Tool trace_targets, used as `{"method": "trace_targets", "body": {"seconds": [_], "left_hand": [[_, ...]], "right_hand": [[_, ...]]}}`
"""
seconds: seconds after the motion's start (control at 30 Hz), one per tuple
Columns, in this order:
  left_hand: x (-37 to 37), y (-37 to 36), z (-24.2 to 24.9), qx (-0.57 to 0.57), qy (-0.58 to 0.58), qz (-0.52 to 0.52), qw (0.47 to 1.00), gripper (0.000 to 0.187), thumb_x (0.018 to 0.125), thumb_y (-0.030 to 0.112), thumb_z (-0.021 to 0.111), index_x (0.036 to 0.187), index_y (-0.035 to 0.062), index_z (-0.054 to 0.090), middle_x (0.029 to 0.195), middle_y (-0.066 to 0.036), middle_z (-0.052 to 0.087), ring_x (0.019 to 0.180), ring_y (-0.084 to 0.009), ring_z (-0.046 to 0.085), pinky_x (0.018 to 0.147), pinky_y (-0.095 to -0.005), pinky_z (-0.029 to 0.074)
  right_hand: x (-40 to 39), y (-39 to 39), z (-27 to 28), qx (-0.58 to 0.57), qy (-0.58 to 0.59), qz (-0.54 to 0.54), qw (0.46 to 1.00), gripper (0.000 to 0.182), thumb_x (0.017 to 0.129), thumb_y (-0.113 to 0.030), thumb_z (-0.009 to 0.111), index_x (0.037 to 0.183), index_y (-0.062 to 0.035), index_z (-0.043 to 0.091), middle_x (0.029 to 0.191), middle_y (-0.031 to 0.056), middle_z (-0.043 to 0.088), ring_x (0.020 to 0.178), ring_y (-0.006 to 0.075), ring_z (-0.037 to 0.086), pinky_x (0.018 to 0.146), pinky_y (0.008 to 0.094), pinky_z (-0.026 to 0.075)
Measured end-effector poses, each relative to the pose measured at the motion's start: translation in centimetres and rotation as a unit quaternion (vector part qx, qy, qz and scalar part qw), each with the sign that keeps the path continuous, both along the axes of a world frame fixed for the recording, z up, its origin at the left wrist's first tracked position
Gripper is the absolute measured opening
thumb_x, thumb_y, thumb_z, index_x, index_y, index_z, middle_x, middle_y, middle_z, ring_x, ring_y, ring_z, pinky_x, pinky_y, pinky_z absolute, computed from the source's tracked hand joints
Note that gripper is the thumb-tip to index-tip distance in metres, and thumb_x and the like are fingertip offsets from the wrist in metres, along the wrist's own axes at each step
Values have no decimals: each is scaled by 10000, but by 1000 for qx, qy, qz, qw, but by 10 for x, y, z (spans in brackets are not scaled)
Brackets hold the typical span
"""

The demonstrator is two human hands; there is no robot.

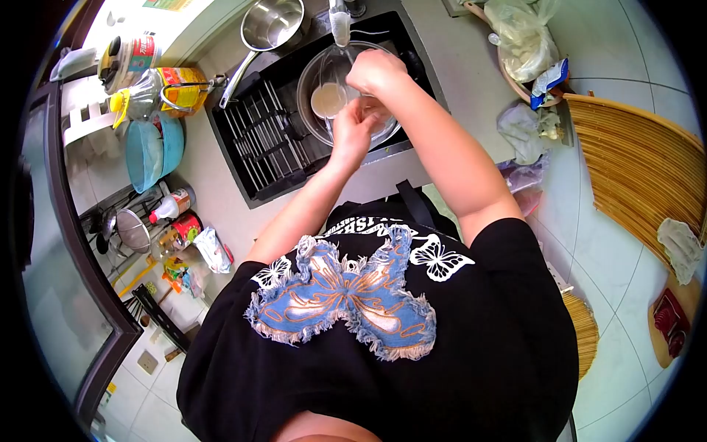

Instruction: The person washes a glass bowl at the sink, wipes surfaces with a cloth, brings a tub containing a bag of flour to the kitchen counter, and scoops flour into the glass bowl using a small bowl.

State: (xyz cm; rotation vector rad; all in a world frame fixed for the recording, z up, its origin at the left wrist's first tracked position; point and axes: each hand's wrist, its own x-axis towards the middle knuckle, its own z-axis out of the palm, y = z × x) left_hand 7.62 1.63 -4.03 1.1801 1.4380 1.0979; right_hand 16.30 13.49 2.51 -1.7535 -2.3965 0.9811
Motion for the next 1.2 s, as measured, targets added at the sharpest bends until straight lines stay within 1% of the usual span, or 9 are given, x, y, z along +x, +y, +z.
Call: {"method": "trace_targets", "body": {"seconds": [0.17,0.27,0.3,0.37,0.5,0.7,0.93,1.1,1.2], "left_hand": [[0,-8,-27,43,58,-83,994,348,860,-73,569,1206,-51,547,1112,-107,668,1042,-175,642,896,-288,504],[-28,6,-6,-80,-121,-223,964,463,852,-2,579,1311,-4,516,1259,-118,611,1153,-168,576,989,-329,454],[-33,13,-1,-68,-335,-155,927,472,872,100,554,1327,-7,490,1298,-147,574,1181,-214,564,1018,-392,444],[-64,46,-5,-69,-538,-28,840,655,882,240,533,1428,-39,301,1353,-263,492,1261,-369,494,1086,-509,392],[-79,102,21,-166,-566,91,803,673,942,215,503,1362,-220,207,1395,-402,358,1301,-493,420,1127,-555,357],[-73,108,22,-162,-572,-7,804,541,923,15,483,1345,-223,243,1436,-353,345,1339,-479,379,1113,-586,373],[-56,72,29,-111,-466,-125,869,786,885,-38,532,1537,37,98,1507,-272,314,1337,-400,434,1036,-532,469],[-54,49,21,-109,-379,-163,904,753,845,-50,543,1527,52,239,1457,-239,426,1310,-352,484,1008,-473,496],[-54,37,22,-128,-244,-173,946,724,832,-100,520,1506,86,334,1389,-184,535,1218,-281,583,950,-382,522]], "right_hand": [[10,-17,-30,128,1,-13,992,342,852,-114,539,1135,74,573,959,302,675,928,381,692,798,454,560],[12,-35,-33,170,27,-25,985,327,868,-59,519,1176,49,538,934,321,668,894,410,692,757,467,570],[13,-42,-31,175,37,-12,984,331,875,-46,509,1195,41,518,927,330,664,880,428,690,740,474,573],[11,-54,-33,195,36,-20,980,370,884,-46,496,1245,37,489,998,352,635,876,440,687,740,473,574],[9,-75,-38,218,36,-38,974,541,895,-39,470,1428,-37,379,1239,405,521,907,476,671,768,467,574],[29,-98,-68,299,111,-58,946,649,872,-37,511,1487,-150,337,1393,329,441,1187,507,531,951,467,509],[41,-125,-88,299,197,-81,930,925,744,60,647,1529,-172,216,1514,279,234,1382,482,299,1105,472,374],[37,-135,-95,211,270,-121,932,965,724,-19,712,1526,-139,189,1488,272,280,1386,462,294,1089,455,391],[44,-125,-105,7,415,-165,895,858,736,-32,665,1491,-146,272,1395,240,447,1170,347,573,927,381,516]]}}
